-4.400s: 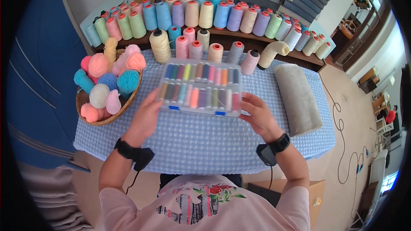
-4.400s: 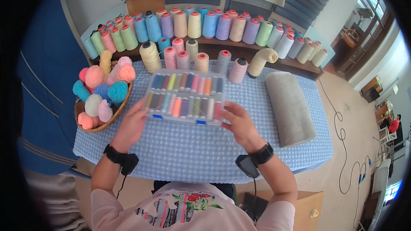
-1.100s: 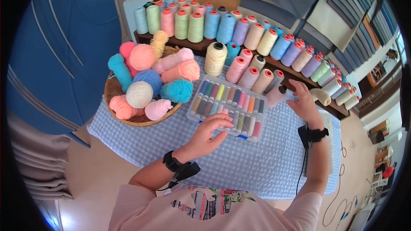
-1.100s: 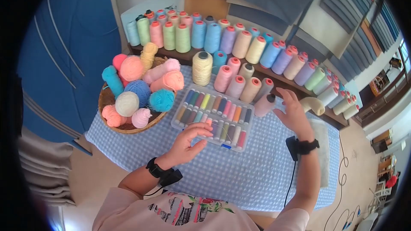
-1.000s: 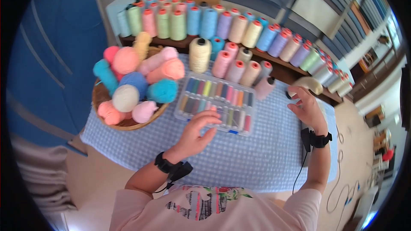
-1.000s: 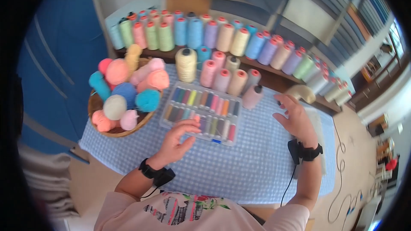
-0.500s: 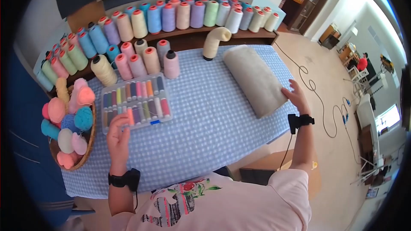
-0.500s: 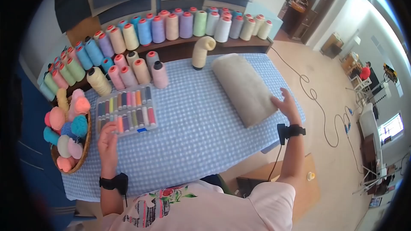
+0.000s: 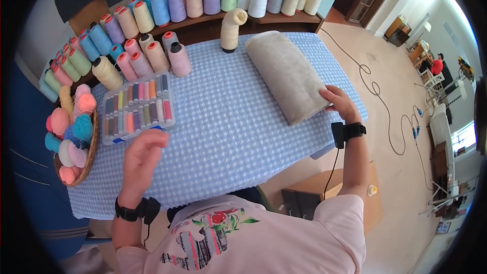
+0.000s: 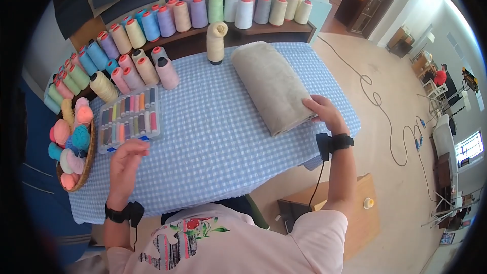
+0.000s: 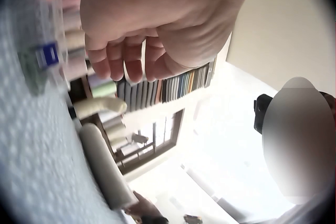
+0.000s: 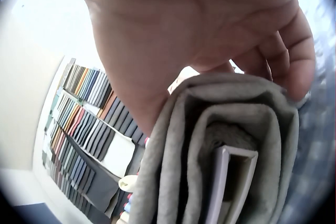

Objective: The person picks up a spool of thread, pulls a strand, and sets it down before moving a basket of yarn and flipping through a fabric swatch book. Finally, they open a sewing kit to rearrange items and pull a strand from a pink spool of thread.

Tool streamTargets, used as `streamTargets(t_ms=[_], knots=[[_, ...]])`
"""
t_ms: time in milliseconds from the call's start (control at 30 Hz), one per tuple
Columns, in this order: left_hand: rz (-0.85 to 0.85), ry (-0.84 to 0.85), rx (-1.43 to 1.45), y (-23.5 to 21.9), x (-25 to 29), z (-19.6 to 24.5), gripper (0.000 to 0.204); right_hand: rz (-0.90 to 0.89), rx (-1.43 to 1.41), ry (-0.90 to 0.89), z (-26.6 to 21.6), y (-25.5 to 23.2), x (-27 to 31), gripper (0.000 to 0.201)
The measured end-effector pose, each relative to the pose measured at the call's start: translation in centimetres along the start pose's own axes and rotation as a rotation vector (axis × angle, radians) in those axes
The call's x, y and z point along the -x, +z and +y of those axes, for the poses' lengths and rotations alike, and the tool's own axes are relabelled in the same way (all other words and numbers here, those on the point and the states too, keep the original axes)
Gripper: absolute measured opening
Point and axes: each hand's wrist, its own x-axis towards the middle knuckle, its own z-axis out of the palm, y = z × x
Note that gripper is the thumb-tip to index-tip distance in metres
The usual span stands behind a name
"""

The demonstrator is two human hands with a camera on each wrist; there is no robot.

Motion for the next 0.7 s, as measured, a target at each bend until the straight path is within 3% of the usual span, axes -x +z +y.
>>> streamTargets(t_ms=[167,233,267,300,367,400,467,567,633,700], knots=[[-0.462,-0.236,0.313,8.2,-5.4,1.2,0.031,-0.028,0.064,-0.101,1.8,-0.1,-0.9,0.058],[-0.425,-0.327,0.394,12.0,-7.5,1.2,0.035,-0.017,0.142,-0.320,2.6,0.3,-1.0,0.067],[-0.392,-0.421,0.474,13.9,-8.6,0.9,0.039,-0.011,0.043,-0.335,2.2,0.7,-0.7,0.074],[-0.388,-0.414,0.470,15.7,-9.7,0.4,0.039,-0.010,0.043,-0.344,2.3,0.9,-0.8,0.074],[-0.193,-0.652,0.609,18.8,-12.1,-1.6,0.044,0.073,0.096,-0.386,2.6,1.3,-1.2,0.078],[-0.187,-0.640,0.609,19.8,-13.3,-3.0,0.044,0.103,0.081,-0.367,2.3,1.4,-1.0,0.079],[-0.331,-0.659,0.813,21.1,-15.2,-4.5,0.050,0.136,0.079,-0.383,1.4,1.9,-0.1,0.076],[-0.263,-0.671,0.805,21.8,-15.0,-3.2,0.052,0.195,0.105,-0.436,-1.1,2.8,2.2,0.066],[-0.237,-0.705,0.866,21.7,-14.6,-2.8,0.053,0.372,0.418,-0.822,-2.4,3.4,3.5,0.059],[-0.208,-0.733,0.926,21.8,-14.0,-2.2,0.054,0.427,0.424,-0.947,-4.0,4.5,5.0,0.055]])
